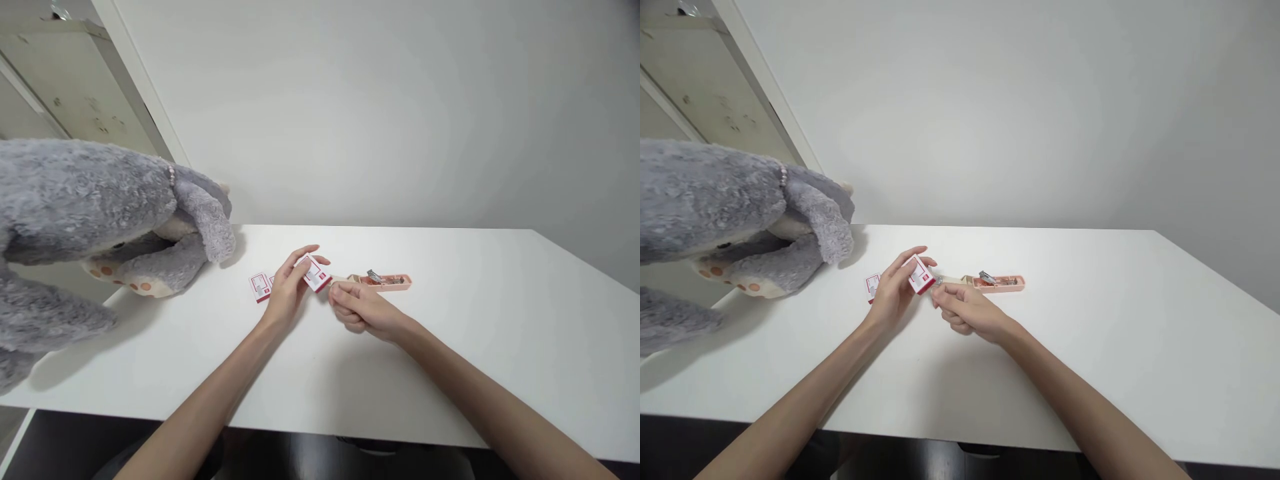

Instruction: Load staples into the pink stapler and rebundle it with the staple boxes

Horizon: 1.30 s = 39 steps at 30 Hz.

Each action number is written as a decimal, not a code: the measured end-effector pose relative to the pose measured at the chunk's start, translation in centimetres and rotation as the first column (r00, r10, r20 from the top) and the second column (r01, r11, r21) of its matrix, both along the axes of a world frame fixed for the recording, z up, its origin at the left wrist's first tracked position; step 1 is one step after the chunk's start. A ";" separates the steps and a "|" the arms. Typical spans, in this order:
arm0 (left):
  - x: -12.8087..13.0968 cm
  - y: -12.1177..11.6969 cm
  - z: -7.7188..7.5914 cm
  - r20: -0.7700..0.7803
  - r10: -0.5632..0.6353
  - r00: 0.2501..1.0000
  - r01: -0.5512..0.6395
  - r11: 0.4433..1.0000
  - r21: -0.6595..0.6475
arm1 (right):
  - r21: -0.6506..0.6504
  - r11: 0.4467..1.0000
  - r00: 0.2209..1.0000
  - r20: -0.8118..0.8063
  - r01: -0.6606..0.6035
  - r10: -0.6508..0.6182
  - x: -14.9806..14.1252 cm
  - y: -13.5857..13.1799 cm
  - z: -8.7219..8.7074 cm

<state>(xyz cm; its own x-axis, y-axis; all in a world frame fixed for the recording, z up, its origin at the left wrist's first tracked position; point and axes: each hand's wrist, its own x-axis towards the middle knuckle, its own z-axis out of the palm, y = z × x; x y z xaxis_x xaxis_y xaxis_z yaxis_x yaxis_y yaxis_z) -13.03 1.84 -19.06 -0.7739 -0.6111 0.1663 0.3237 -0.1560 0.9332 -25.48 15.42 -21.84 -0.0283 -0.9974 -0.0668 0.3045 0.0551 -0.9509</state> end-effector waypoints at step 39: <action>2.3 -5.3 -1.6 0.064 0.485 0.872 -0.082 0.274 -0.958 | -0.076 0.915 0.890 0.215 -0.396 0.403 -2.3 1.0 0.8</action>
<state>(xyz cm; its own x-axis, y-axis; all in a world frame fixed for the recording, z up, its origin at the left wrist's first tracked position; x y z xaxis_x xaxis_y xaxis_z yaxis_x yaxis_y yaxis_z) -10.74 -3.47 -20.63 -0.7051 -0.4046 0.5823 -0.1546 0.8892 0.4306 -27.81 16.38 -21.07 0.3853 -0.9228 0.0047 0.4651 0.1898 -0.8647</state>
